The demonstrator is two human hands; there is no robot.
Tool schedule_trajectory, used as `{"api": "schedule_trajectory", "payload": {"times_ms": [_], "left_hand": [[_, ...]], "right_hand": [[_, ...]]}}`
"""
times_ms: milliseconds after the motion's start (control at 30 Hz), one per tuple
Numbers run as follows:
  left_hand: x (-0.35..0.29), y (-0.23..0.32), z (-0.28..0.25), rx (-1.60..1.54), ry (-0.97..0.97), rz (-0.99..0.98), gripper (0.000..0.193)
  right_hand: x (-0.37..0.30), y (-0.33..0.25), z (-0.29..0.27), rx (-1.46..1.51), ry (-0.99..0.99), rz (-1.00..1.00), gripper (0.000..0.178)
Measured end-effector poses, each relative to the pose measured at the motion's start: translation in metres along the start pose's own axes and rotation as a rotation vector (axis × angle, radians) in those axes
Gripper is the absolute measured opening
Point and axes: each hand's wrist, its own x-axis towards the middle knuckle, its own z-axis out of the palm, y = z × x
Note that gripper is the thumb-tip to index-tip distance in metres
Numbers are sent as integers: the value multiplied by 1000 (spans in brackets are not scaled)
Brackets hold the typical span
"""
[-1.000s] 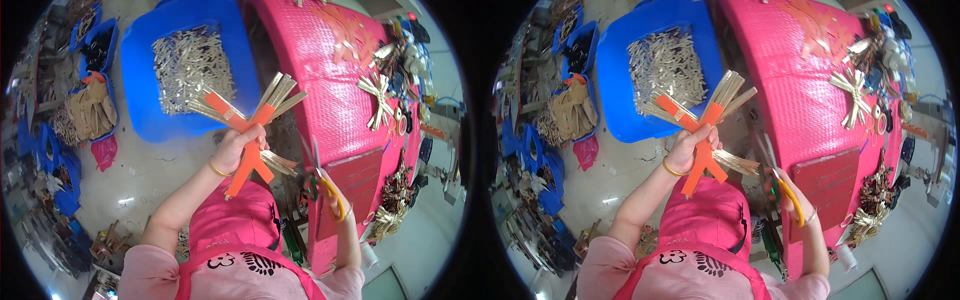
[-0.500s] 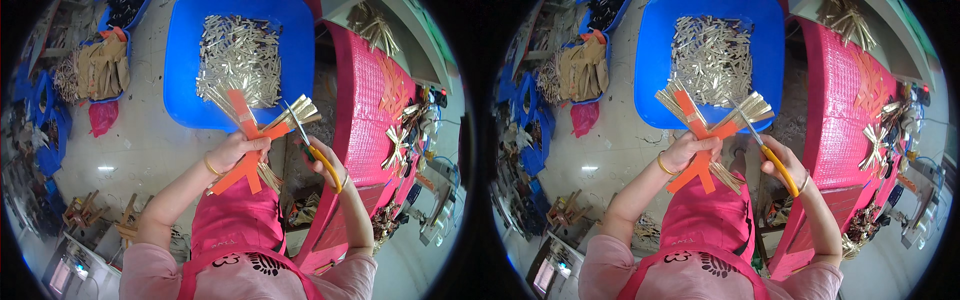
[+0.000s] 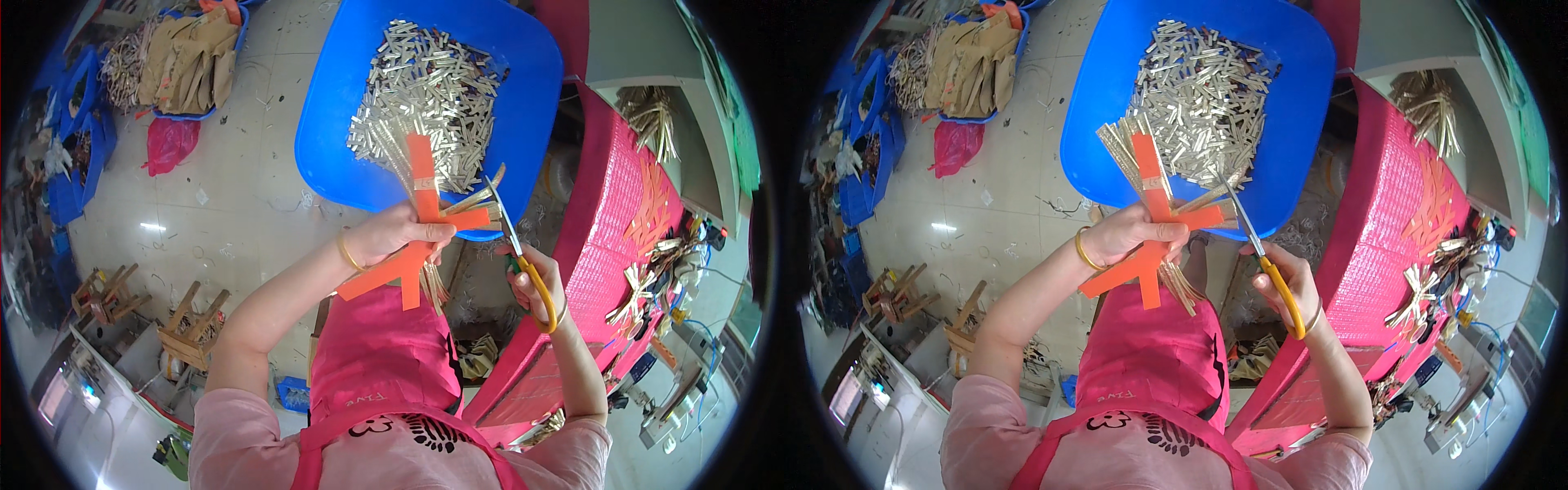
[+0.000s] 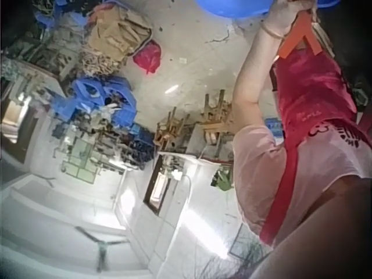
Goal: The recorder is assembling gold and red decorative straw or paper crosses, cutting materials with scissors and aligning pieces by hand.
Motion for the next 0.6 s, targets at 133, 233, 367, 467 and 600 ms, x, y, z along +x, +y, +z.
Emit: {"api": "schedule_trajectory", "payload": {"times_ms": [133, 233, 367, 467, 600], "left_hand": [[-7, 4, -5, 4, -15, 50, 22], [-16, 4, -5, -29, 32, -21, 24], [-21, -2, -6, 82, 35, -140, 26], [-23, -11, -7, 152, -2, -271, 30], [-23, -11, -4, 208, -89, -329, 26]], "right_hand": [[7, -19, -3, -91, 31, -59, 61], [21, -26, -15, -113, -92, -74, 79], [42, -59, -28, -271, -405, 15, 102], [60, -81, -35, -395, -568, 57, 96], [81, -88, -39, -555, -768, 43, 94]]}}
